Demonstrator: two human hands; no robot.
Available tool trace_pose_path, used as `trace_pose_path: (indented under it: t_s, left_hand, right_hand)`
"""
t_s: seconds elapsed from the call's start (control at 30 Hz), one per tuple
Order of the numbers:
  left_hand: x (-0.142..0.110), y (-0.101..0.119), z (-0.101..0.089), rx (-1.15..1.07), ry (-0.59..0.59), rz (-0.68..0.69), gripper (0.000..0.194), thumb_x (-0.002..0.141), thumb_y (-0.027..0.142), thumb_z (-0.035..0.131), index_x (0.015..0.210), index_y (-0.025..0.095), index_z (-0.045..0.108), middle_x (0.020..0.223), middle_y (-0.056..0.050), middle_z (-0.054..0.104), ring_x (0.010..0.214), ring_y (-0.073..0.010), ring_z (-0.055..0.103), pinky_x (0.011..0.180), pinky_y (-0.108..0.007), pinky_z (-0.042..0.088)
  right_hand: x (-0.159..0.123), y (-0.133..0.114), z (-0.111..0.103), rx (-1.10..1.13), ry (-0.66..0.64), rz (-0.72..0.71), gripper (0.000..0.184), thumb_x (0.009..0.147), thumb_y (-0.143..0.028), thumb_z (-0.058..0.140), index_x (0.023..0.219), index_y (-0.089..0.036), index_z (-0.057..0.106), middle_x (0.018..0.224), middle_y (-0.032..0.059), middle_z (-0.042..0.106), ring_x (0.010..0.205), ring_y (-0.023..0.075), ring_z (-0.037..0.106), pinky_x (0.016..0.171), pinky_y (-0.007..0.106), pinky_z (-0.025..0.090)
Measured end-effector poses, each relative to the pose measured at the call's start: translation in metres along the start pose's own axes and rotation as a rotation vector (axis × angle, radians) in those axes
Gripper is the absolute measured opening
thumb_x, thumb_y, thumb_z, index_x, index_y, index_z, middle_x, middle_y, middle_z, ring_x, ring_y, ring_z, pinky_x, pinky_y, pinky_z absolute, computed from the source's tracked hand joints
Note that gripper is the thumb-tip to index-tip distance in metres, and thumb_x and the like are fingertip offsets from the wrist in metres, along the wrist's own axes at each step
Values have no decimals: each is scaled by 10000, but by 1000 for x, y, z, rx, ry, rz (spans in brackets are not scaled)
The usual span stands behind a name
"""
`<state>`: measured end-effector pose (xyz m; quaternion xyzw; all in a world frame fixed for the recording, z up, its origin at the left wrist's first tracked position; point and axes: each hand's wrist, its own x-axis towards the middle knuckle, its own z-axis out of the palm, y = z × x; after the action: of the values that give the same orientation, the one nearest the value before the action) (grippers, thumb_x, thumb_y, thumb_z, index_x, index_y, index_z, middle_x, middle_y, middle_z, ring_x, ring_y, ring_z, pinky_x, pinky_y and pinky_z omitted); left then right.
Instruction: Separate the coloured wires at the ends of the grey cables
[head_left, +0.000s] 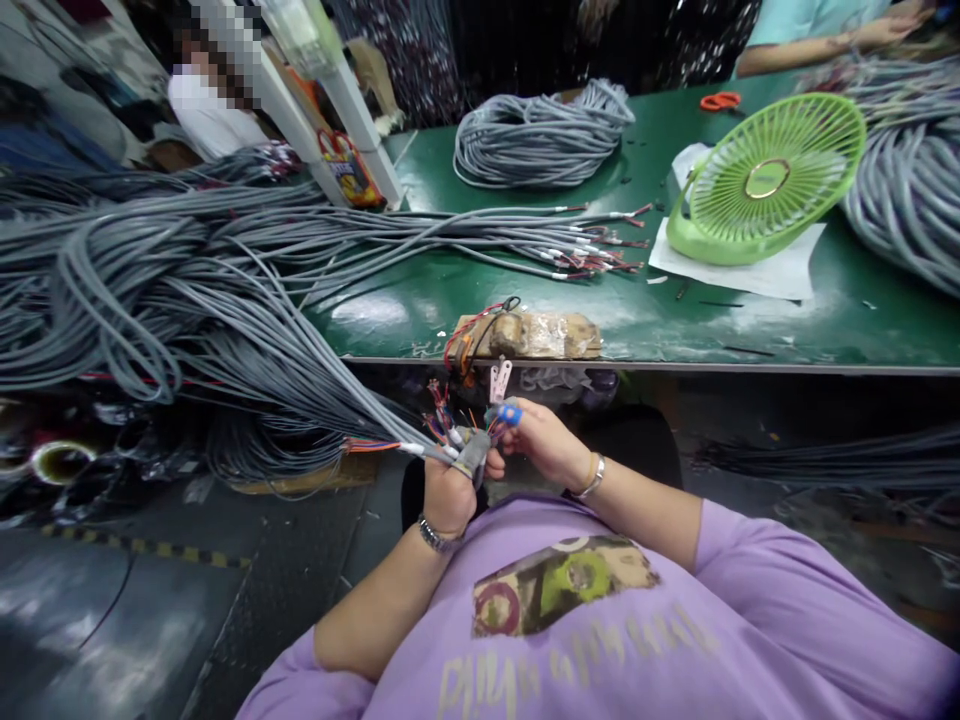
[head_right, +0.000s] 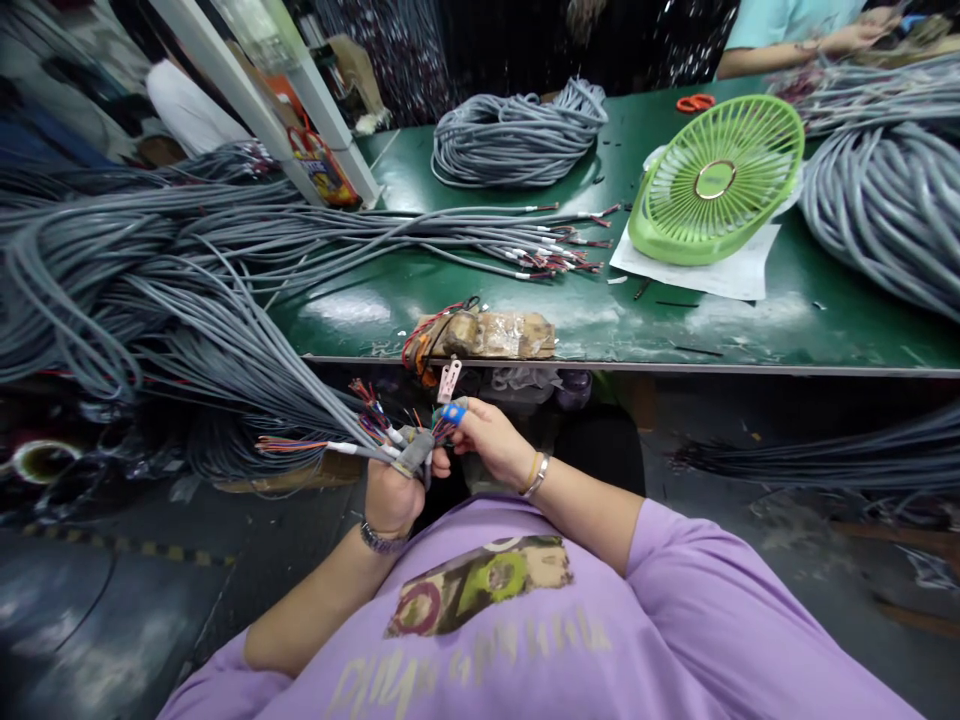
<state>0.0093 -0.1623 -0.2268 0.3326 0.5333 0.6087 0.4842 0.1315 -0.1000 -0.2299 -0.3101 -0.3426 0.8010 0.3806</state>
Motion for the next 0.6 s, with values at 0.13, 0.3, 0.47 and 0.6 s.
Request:
trace_pose_path:
  t_s: [0.13,0.3,0.47,0.6]
  left_hand:
    - [1,8,5,-43,8,-18,272,718,409,721,705,156,622,533,14,632,430,-108,584,420,-205,494]
    - [6,11,13,-30,-7,19,269,705,401,728,714,153,625,526,15,632,433,-109,586,415,-200,487]
    - [9,11,17,-18,10,13,272,694,394,735,694,147,621,512,12,631,422,-115,589,404,-203,482]
    - [10,9,17,-7,0,-8,260,696,381,736,705,143,631,513,9,637,415,-115,584,404,-206,484]
  right_hand:
    - [18,-9,-13,129,45,89,495,762,-657,600,794,-163,608,714,14,603,569,89,496,547,221,421]
    - [42,-18,-11,134,-20,96,567,803,-696,521,855,-153,674,717,32,614,586,106,500,550,235,416]
    - [47,-18,0,198,-11,-10,517,741,-648,642,765,-133,677,616,4,554,569,105,464,544,238,390]
    - [47,-17,4,219,49,-87,463,717,-594,699,701,-133,656,602,-5,547,578,101,459,583,246,392]
